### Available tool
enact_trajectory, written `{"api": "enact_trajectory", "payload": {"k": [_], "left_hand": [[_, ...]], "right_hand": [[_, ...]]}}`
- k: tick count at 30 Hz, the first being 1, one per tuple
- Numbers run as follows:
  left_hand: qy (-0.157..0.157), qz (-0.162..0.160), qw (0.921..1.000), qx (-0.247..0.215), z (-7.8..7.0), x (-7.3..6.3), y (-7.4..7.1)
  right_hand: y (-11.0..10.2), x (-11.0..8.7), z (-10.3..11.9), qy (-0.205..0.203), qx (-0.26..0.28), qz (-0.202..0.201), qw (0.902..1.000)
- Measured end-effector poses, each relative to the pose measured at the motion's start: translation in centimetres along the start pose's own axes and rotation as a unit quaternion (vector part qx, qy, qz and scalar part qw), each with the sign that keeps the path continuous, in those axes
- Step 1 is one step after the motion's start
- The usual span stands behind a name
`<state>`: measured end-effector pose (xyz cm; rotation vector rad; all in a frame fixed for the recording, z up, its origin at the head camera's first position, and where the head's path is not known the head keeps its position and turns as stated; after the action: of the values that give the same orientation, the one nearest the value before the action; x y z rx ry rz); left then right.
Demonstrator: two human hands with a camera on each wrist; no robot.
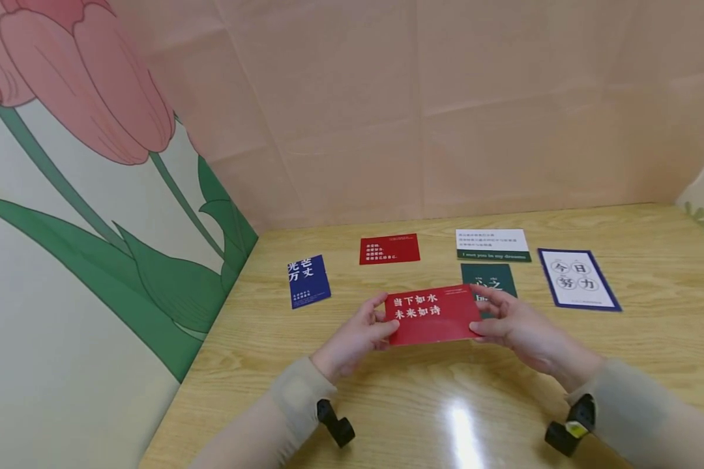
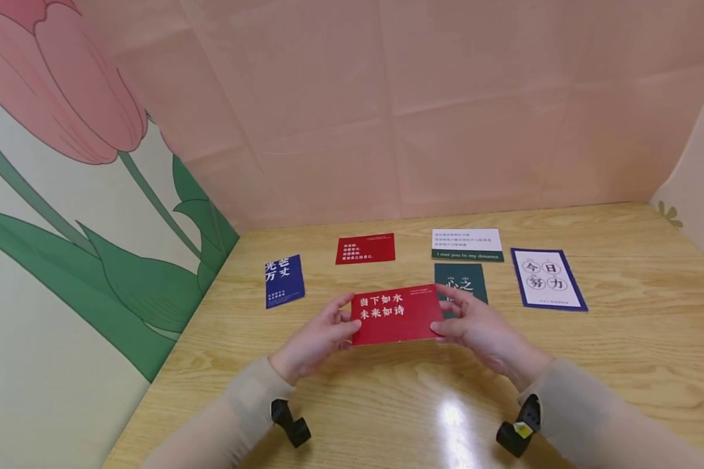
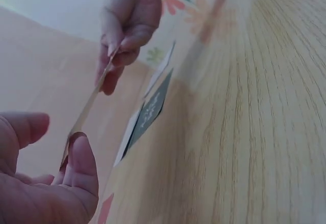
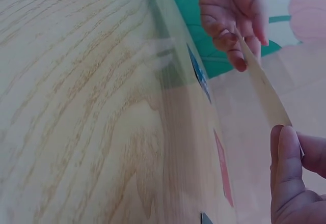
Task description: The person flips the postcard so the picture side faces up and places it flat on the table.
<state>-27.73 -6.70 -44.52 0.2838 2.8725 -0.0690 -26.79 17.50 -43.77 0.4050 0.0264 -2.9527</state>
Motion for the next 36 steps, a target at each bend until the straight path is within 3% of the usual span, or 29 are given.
{"api": "enact_trajectory", "payload": {"k": [4,10,18,27,36], "left_hand": [[0.003,0.001,1.0,0.0,0.3,0.1,-0.1],[0.01,-0.042,0.9982,0.041,0.8,1.0,-1.5],[0.017,-0.088,0.9915,0.094,1.1,3.0,-3.7],[0.022,-0.12,0.9741,0.19,1.0,6.1,-4.8],[0.012,-0.149,0.9478,0.282,0.9,8.6,-5.0]], "right_hand": [[0.6,0.1,0.1,-0.004,-0.015,-0.005,0.9999],[1.8,1.1,0.1,-0.014,-0.071,-0.022,0.9971],[3.8,3.1,0.7,-0.026,-0.137,-0.048,0.9891],[5.1,6.4,0.8,-0.009,-0.211,-0.081,0.9741],[5.7,9.7,0.0,-0.003,-0.308,-0.116,0.9444]]}}
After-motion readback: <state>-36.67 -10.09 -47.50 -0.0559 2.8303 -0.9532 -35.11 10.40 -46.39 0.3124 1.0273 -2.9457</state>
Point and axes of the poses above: each hand's wrist, its own x-axis towards the middle knuckle, its own y-axis out of the palm, z = x × y, the point moved 7 cm from there along x, towards the middle knuckle, and after that the axes turned 12 degrees about -z, right-handed, at the moved point
